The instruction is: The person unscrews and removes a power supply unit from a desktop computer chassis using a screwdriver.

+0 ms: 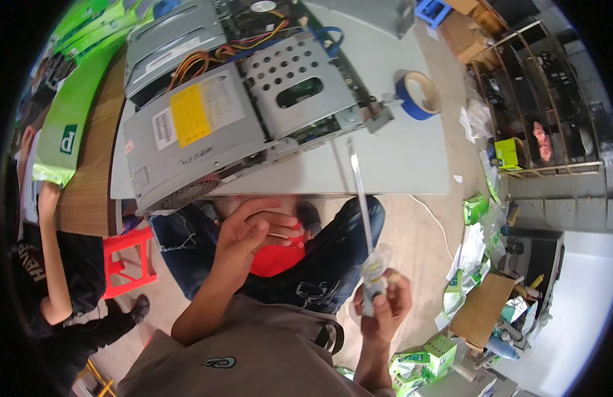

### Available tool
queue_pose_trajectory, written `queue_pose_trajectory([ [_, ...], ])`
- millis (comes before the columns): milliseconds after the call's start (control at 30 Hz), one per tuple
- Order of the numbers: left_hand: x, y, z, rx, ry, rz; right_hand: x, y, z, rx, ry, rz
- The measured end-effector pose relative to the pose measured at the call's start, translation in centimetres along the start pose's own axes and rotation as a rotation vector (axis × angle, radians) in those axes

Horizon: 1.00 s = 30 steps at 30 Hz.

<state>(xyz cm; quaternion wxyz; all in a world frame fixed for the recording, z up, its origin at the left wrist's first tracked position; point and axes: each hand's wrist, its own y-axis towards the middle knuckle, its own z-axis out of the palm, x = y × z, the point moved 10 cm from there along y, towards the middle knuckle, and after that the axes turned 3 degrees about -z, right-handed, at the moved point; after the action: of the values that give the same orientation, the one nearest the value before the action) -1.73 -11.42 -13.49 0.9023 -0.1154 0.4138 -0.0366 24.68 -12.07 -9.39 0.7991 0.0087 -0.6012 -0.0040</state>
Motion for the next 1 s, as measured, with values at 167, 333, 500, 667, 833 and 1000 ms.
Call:
queue_pose_trajectory([
  [167,0.4,-0.3,-0.1,-0.027,0.062,-0.033,5.7,5.7,-2.4,-0.095,-0.198,-0.246],
  [333,0.7,-0.8,-0.7,-0.042,0.051,-0.05,6.8,10.4,-3.2,-0.157,-0.305,-0.258],
  [500,0.9,-1.2,-1.2,-0.047,0.07,-0.05,4.6,12.3,-3.6,-0.155,-0.351,-0.111],
  [667,-1.0,-2.2,-0.6,-0.048,0.155,0.018,4.3,12.2,-3.3,-0.151,-0.366,-0.118],
  [833,-12.1,-7.1,2.8,0.016,0.448,0.462,4.9,11.0,-3.8,-0.157,-0.295,-0.188],
  [1000,-21.2,-9.0,2.0,-0.601,1.398,0.902,4.8,9.1,0.1,-0.083,-0.234,-0.373],
])
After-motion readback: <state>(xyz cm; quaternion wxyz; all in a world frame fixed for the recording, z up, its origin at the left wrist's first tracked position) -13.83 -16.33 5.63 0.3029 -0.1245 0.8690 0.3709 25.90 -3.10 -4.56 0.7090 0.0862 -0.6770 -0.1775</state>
